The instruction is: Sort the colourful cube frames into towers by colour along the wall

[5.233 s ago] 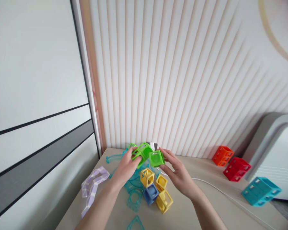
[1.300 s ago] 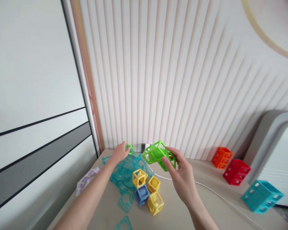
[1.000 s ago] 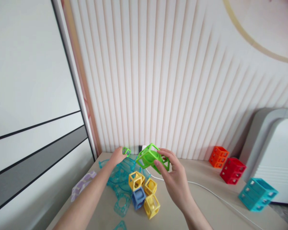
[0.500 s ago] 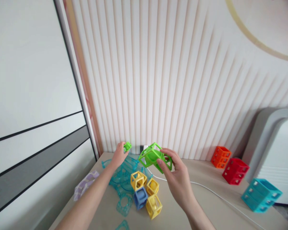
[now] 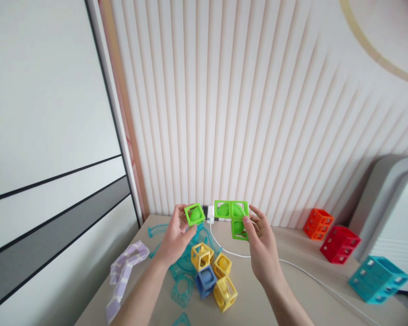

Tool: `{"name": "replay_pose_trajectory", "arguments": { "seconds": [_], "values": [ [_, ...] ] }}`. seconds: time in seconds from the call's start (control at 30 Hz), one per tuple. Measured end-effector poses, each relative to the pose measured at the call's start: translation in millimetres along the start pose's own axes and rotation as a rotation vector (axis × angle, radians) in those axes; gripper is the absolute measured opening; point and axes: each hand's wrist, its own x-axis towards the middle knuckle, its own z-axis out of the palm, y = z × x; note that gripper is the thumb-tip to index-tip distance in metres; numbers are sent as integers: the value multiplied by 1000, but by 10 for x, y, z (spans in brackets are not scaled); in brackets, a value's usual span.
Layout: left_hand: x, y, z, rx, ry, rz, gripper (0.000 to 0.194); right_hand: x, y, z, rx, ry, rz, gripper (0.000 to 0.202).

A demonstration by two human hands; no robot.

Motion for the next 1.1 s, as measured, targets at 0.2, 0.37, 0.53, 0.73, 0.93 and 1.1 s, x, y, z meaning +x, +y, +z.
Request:
{"name": "replay_pose_trajectory", "arguments": {
  "seconds": [0.2,0.37,0.53,0.73,0.93,1.1],
  "values": [
    [-202,161,131,-26,-131,-38,39,-44,59,20,84,13,80,58],
    [-269,46,201,106,-118,14,49,-141,45,102,167,19,114,53],
    [-297,-18,294,201,-36,119,43,-232,45,196,177,-5,127,47],
    [-316,31,337,324,0,228,30,-318,44,245,120,-46,160,39],
    [-341,129,259,401,-137,301,17,-287,11,211,161,-14,164,41],
    [-303,204,75,418,-296,398,25,-217,16,124,175,-30,143,36]
  ]
}}
